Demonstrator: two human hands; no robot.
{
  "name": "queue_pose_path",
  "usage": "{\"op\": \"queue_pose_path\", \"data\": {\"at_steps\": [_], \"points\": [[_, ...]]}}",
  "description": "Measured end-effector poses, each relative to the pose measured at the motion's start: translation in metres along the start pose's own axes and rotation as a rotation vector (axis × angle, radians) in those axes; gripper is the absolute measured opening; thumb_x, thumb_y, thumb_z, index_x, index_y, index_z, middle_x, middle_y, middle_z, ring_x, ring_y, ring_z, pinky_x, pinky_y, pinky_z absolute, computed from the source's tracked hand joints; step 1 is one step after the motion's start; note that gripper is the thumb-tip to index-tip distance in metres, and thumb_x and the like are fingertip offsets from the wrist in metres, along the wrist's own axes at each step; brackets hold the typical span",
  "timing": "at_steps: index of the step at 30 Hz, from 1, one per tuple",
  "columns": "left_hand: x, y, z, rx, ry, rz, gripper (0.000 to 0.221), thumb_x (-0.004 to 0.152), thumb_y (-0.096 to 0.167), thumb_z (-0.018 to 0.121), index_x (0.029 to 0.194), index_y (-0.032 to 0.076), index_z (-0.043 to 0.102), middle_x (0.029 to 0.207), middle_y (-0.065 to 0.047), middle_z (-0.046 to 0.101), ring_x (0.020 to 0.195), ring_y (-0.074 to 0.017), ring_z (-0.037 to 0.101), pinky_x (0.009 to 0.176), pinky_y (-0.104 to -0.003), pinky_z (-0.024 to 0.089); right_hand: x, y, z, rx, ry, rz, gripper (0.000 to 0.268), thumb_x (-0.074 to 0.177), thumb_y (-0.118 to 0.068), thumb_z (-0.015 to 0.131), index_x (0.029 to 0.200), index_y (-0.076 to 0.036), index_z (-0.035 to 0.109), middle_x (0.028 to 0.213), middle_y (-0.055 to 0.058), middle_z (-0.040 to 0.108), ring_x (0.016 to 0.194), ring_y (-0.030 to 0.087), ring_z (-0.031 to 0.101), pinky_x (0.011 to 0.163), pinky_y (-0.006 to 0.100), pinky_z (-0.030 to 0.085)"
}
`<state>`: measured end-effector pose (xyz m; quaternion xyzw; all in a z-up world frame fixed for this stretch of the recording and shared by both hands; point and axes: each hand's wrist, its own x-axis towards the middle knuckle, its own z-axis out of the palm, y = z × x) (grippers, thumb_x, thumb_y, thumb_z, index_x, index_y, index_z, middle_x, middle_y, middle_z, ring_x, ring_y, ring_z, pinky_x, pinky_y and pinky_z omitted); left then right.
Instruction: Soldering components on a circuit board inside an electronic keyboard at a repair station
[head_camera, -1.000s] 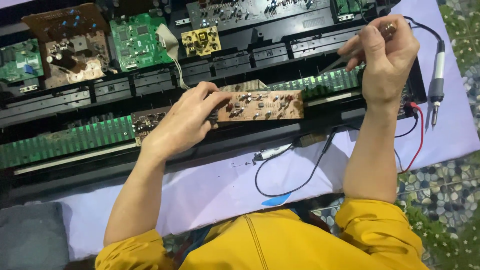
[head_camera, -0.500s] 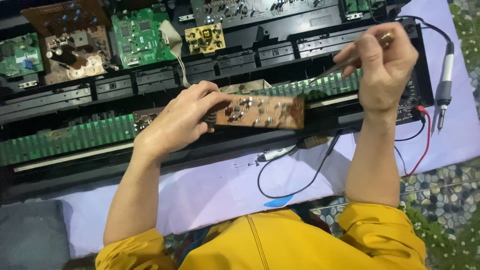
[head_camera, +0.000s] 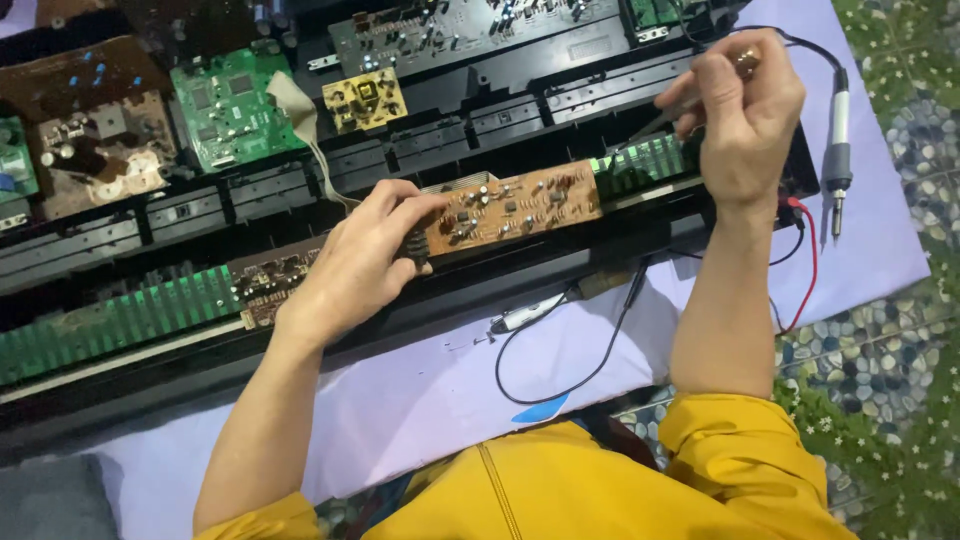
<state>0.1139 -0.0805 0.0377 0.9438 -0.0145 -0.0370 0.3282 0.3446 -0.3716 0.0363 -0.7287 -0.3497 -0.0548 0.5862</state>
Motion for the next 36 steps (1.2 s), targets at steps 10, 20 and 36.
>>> {"op": "queue_pose_path", "data": {"at_steps": [10,20,36], "points": [[0.004,-0.002,0.019,0.155,0.084,0.088,0.078,0.069,-0.004,0.065,0.144,0.011,0.049,0.131,-0.017,0.050,0.114,-0.0386,0.055,0.094,-0.049,0.048,0.000,0.002,0.000,0.010,-0.021,0.029,0.016,0.122,-0.013,0.048,0.116,0.002,0.048,0.089,0.019,0.060,0.088,0.029,0.073,0.062,0.029,0.049],[0.002,-0.001,0.018,0.180,0.071,0.085,0.081,0.070,-0.005,0.073,0.145,0.013,0.049,0.131,-0.017,0.050,0.113,-0.0398,0.054,0.096,-0.050,0.046,0.001,-0.004,0.009,-0.073,0.013,-0.058,0.009,0.123,-0.001,0.055,0.119,0.005,0.050,0.089,0.018,0.059,0.084,0.029,0.074,0.059,0.028,0.053],[-0.003,-0.007,0.019,0.186,0.088,0.146,0.081,0.074,0.003,0.077,0.149,0.010,0.046,0.140,-0.020,0.051,0.121,-0.0431,0.050,0.103,-0.051,0.041,-0.006,-0.008,0.019,-0.504,0.124,-0.155,0.038,0.126,-0.031,0.052,0.107,0.001,0.047,0.071,0.009,0.061,0.068,0.023,0.074,0.056,0.031,0.044]]}}
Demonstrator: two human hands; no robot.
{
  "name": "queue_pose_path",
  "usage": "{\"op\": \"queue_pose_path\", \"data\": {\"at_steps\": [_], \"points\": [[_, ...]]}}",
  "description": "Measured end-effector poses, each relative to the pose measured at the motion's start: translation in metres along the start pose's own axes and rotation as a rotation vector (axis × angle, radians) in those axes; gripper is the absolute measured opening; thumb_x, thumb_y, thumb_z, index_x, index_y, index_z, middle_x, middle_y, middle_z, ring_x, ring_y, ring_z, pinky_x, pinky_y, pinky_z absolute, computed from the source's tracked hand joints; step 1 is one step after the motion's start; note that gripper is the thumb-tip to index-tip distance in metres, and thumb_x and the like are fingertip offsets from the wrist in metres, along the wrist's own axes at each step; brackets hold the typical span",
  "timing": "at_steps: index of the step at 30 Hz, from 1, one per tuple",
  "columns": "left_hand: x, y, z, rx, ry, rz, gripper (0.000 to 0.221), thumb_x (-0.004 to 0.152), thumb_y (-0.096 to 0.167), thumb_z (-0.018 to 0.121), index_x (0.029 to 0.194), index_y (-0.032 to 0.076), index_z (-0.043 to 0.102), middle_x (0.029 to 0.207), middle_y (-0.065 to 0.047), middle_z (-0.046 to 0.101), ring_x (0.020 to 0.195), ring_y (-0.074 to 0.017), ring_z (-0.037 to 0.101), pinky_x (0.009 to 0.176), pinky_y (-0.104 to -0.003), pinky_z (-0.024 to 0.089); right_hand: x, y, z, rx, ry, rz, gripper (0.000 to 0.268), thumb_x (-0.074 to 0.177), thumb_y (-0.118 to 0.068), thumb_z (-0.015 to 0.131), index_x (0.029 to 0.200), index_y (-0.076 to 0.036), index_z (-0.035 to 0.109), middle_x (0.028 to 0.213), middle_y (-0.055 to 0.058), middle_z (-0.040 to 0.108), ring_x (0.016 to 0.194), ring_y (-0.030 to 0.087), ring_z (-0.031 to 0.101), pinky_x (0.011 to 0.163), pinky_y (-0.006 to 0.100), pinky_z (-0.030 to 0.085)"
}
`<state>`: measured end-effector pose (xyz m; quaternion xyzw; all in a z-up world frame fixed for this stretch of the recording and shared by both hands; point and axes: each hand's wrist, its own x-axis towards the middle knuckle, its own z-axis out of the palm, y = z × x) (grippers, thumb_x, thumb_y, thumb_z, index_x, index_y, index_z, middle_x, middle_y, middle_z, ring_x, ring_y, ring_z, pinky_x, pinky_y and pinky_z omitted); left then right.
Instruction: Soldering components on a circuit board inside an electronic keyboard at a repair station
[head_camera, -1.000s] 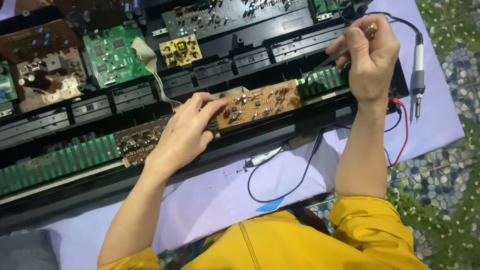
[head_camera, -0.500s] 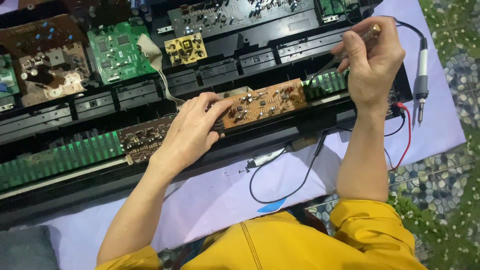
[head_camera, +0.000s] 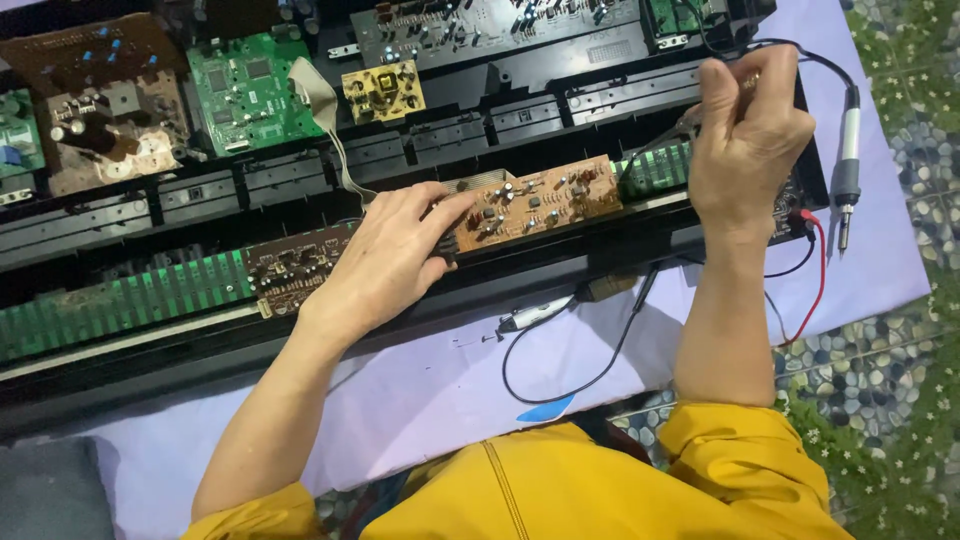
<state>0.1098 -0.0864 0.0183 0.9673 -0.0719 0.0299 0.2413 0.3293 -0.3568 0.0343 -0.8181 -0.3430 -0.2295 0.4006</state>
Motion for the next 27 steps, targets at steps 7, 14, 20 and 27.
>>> {"op": "queue_pose_path", "data": {"at_steps": [7,14,20,27], "points": [[0.001,-0.001,0.001,-0.004,-0.006,0.002,0.084,0.072,-0.003,0.071,0.150,0.010,0.044,0.141,-0.020,0.050,0.118,-0.0440,0.051,0.101,-0.052,0.041,0.006,-0.007,0.011,0.222,0.050,-0.011,0.042,0.126,-0.021,0.040,0.102,0.007,0.061,0.094,0.016,0.063,0.086,0.028,0.069,0.076,0.037,0.058],[-0.002,0.003,-0.012,0.016,-0.023,0.059,0.090,0.074,0.011,0.086,0.151,0.012,0.040,0.143,-0.021,0.047,0.123,-0.0416,0.048,0.101,-0.051,0.038,0.014,0.010,0.052,0.721,0.148,0.068,0.038,0.116,-0.038,0.044,0.090,-0.012,0.037,0.068,0.002,0.032,0.048,0.012,0.028,0.041,0.027,0.026],[-0.009,0.017,-0.030,0.067,0.061,0.132,0.088,0.077,0.020,0.090,0.149,0.008,0.040,0.140,-0.022,0.049,0.123,-0.0380,0.050,0.099,-0.049,0.038,0.030,0.014,0.031,0.968,-0.234,0.088,0.051,0.113,-0.033,0.044,0.069,-0.016,0.026,0.055,0.000,0.018,0.042,0.011,0.020,0.038,0.030,0.018],[-0.007,0.035,-0.028,0.093,0.217,0.208,0.079,0.079,0.017,0.092,0.142,0.004,0.046,0.136,-0.022,0.053,0.121,-0.0382,0.055,0.099,-0.052,0.042,0.027,-0.014,0.013,0.519,-0.147,0.266,0.040,0.120,-0.040,0.039,0.095,-0.010,0.050,0.084,0.003,0.051,0.075,0.014,0.054,0.071,0.028,0.044]]}}
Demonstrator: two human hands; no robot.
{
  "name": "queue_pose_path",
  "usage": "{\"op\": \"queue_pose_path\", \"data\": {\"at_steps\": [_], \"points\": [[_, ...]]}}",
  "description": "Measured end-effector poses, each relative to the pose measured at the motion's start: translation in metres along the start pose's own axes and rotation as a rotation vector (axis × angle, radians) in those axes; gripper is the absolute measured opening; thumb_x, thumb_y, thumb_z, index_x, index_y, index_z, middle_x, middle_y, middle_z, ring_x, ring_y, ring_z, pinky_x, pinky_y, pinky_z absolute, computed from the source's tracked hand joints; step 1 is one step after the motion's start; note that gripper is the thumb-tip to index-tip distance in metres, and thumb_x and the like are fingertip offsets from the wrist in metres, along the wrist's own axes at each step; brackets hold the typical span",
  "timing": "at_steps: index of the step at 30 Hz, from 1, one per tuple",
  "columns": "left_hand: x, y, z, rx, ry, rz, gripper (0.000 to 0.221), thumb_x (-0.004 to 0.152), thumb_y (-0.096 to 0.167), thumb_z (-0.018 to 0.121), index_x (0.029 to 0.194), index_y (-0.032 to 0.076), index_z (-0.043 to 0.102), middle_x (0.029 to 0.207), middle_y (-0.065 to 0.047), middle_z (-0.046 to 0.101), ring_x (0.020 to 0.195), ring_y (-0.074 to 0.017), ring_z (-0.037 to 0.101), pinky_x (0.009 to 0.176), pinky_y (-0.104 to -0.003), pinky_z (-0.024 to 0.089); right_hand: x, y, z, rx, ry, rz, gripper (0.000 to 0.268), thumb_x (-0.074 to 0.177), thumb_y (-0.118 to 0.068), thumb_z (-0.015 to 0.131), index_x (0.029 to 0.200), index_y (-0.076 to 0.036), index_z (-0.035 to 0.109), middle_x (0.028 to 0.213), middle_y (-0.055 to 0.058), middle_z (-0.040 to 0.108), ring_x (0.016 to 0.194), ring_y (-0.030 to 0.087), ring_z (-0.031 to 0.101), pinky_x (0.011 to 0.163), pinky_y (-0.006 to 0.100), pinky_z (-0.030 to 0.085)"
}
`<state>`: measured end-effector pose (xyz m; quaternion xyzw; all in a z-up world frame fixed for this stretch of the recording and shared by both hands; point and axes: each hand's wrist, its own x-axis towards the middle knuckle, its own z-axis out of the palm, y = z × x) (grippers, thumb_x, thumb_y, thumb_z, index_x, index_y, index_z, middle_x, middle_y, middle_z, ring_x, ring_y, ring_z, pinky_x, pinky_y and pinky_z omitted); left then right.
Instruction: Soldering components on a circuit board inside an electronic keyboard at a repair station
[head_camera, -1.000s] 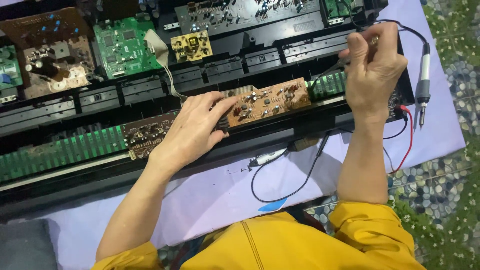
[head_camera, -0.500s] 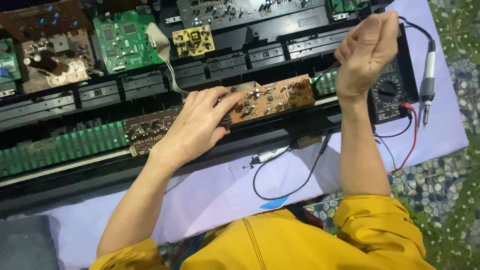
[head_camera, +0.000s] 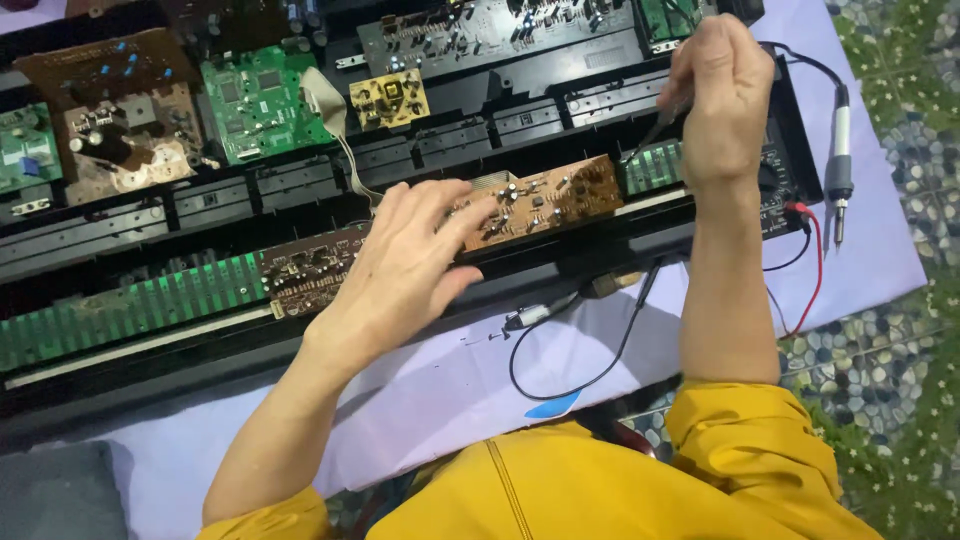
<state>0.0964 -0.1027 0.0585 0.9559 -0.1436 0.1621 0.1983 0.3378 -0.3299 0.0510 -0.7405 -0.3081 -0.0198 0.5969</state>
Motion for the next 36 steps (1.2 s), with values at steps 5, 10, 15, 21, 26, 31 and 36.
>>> {"op": "queue_pose_path", "data": {"at_steps": [5,10,15,21,26,31,36], "points": [[-0.002,-0.021,0.023,0.040,-0.063,-0.088,0.078,0.077,0.023,0.090,0.142,0.008,0.048,0.135,-0.021,0.052,0.122,-0.0383,0.052,0.100,-0.051,0.039,0.012,0.035,0.013,0.281,0.227,0.083,0.050,0.106,-0.055,0.051,0.074,-0.019,0.039,0.062,-0.004,0.035,0.048,0.010,0.031,0.042,0.026,0.027],[0.000,-0.031,0.018,0.003,-0.045,-0.092,0.079,0.081,0.036,0.089,0.143,0.007,0.050,0.137,-0.021,0.053,0.121,-0.0374,0.052,0.097,-0.049,0.039,0.012,0.034,-0.005,0.428,-0.212,-0.043,0.057,0.115,-0.028,0.052,0.061,-0.023,0.035,0.050,-0.005,0.028,0.039,0.011,0.030,0.038,0.027,0.025],[-0.005,-0.046,-0.008,0.063,-0.009,-0.186,0.075,0.087,0.034,0.083,0.145,-0.001,0.051,0.143,-0.027,0.052,0.132,-0.0412,0.050,0.111,-0.056,0.039,0.011,0.022,-0.005,0.307,0.085,0.027,0.047,0.107,-0.060,0.046,0.090,-0.017,0.051,0.074,-0.002,0.049,0.065,0.013,0.052,0.064,0.028,0.049],[-0.008,-0.045,-0.019,0.089,0.025,-0.185,0.074,0.083,0.025,0.088,0.143,0.001,0.052,0.136,-0.023,0.053,0.126,-0.0390,0.052,0.106,-0.055,0.040,0.012,0.034,0.015,0.437,0.439,0.098,0.045,0.095,-0.059,0.055,0.091,-0.014,0.051,0.066,-0.006,0.038,0.049,0.007,0.030,0.037,0.024,0.020],[-0.002,-0.024,0.001,0.025,-0.013,-0.118,0.077,0.081,0.030,0.089,0.142,0.002,0.051,0.138,-0.025,0.055,0.124,-0.0386,0.053,0.102,-0.052,0.040,0.026,0.006,0.002,0.386,-0.304,-0.033,0.061,0.106,-0.067,0.039,0.068,-0.020,0.025,0.057,-0.005,0.015,0.043,0.010,0.015,0.041,0.028,0.015],[0.000,-0.031,0.032,0.090,-0.059,-0.121,0.076,0.078,0.036,0.089,0.139,0.006,0.054,0.132,-0.021,0.056,0.117,-0.0378,0.054,0.094,-0.047,0.039,0.029,0.043,0.013,0.418,-0.034,0.075,0.055,0.098,-0.072,0.049,0.081,-0.020,0.046,0.061,-0.007,0.033,0.046,0.006,0.031,0.039,0.024,0.025],[-0.003,-0.034,0.040,0.026,-0.083,-0.133,0.077,0.079,0.044,0.089,0.139,0.011,0.053,0.134,-0.018,0.054,0.118,-0.0380,0.053,0.092,-0.047,0.037,0.011,0.031,0.022,0.049,0.294,-0.162,0.041,0.113,-0.048,0.041,0.099,-0.010,0.046,0.084,0.003,0.047,0.065,0.012,0.046,0.056,0.026,0.044]]}}
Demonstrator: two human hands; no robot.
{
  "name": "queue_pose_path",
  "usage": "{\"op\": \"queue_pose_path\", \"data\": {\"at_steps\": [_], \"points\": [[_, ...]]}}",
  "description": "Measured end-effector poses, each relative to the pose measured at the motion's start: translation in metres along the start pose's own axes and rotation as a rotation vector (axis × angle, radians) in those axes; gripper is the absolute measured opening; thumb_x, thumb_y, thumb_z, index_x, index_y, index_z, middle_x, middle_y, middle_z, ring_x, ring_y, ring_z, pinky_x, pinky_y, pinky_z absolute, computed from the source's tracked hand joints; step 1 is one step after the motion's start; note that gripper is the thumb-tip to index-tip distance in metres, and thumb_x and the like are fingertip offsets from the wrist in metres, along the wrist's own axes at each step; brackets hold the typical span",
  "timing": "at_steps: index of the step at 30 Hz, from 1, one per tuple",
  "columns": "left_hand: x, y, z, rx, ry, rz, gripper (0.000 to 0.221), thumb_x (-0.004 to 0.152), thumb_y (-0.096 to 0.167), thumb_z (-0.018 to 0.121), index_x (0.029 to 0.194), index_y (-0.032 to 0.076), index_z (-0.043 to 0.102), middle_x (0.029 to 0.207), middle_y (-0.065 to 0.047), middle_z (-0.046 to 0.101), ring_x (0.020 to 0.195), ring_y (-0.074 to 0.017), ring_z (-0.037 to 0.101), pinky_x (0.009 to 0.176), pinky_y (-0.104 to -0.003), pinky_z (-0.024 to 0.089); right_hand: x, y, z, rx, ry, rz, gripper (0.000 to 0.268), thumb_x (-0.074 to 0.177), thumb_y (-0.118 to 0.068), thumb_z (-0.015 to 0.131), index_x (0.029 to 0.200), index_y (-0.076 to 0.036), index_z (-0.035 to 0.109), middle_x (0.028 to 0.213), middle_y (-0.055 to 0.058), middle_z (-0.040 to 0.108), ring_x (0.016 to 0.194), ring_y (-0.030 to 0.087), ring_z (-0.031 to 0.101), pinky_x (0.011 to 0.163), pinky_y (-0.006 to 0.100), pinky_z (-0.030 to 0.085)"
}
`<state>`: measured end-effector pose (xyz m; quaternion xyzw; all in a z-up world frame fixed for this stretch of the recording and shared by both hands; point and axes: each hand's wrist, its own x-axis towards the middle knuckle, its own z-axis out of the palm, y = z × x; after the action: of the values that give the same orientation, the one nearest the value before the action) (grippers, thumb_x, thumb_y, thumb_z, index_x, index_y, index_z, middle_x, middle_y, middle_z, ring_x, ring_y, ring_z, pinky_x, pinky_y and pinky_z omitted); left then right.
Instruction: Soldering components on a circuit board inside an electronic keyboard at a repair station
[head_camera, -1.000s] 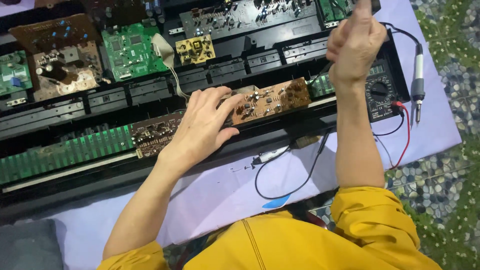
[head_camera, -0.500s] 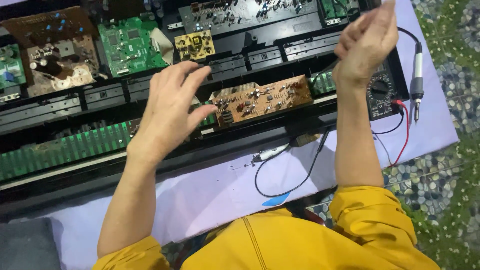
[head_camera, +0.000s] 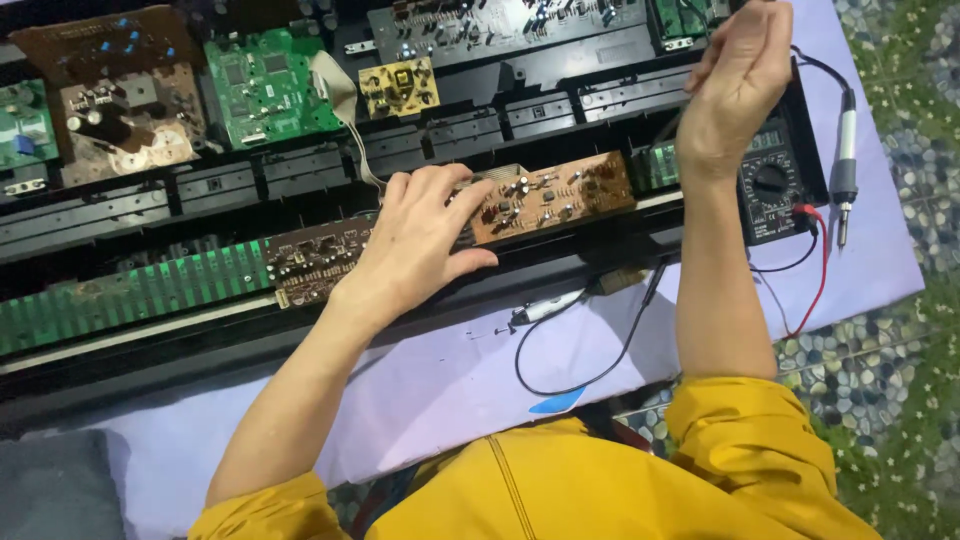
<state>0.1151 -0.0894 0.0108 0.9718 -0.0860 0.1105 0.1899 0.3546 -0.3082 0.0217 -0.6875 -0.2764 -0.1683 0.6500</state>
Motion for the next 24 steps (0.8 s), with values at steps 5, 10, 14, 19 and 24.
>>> {"op": "queue_pose_path", "data": {"at_steps": [5,10,14,19,24], "points": [[0.000,-0.001,0.010,0.027,0.023,0.015,0.080,0.078,0.041,0.090,0.142,0.011,0.052,0.132,-0.017,0.056,0.114,-0.0367,0.055,0.088,-0.046,0.039,-0.003,0.002,-0.002,0.116,0.043,0.071,0.033,0.114,-0.038,0.047,0.095,-0.011,0.045,0.075,0.000,0.038,0.057,0.010,0.033,0.047,0.026,0.030],[0.001,0.005,0.021,0.055,0.057,-0.006,0.072,0.073,0.034,0.091,0.132,0.009,0.058,0.128,-0.014,0.056,0.107,-0.0346,0.053,0.085,-0.045,0.041,0.008,0.011,-0.018,0.292,-0.298,0.044,0.063,0.111,-0.064,0.051,0.071,-0.017,0.035,0.057,-0.001,0.027,0.041,0.012,0.026,0.038,0.030,0.025],[0.003,0.012,0.027,0.116,0.150,-0.024,0.065,0.071,0.024,0.093,0.123,0.006,0.059,0.122,-0.015,0.057,0.101,-0.0339,0.053,0.079,-0.042,0.044,0.004,-0.004,-0.015,0.320,-0.492,0.079,0.054,0.115,-0.048,0.048,0.073,-0.015,0.035,0.059,0.000,0.028,0.046,0.013,0.027,0.044,0.028,0.025],[0.004,0.013,0.029,0.101,0.149,-0.037,0.060,0.072,0.021,0.092,0.120,0.007,0.060,0.124,-0.015,0.057,0.102,-0.0338,0.053,0.079,-0.043,0.044,-0.011,-0.014,-0.007,-0.050,-0.158,-0.008,0.049,0.117,-0.049,0.039,0.095,-0.007,0.050,0.084,0.007,0.051,0.068,0.016,0.050,0.060,0.029,0.037],[0.003,0.013,0.031,0.140,0.143,-0.044,0.063,0.071,0.025,0.093,0.122,0.008,0.060,0.123,-0.014,0.059,0.102,-0.0328,0.053,0.080,-0.042,0.044,-0.005,-0.007,-0.003,0.208,0.149,0.176,0.043,0.103,-0.054,0.052,0.093,-0.013,0.044,0.080,-0.001,0.037,0.062,0.009,0.033,0.048,0.025,0.029]]}}
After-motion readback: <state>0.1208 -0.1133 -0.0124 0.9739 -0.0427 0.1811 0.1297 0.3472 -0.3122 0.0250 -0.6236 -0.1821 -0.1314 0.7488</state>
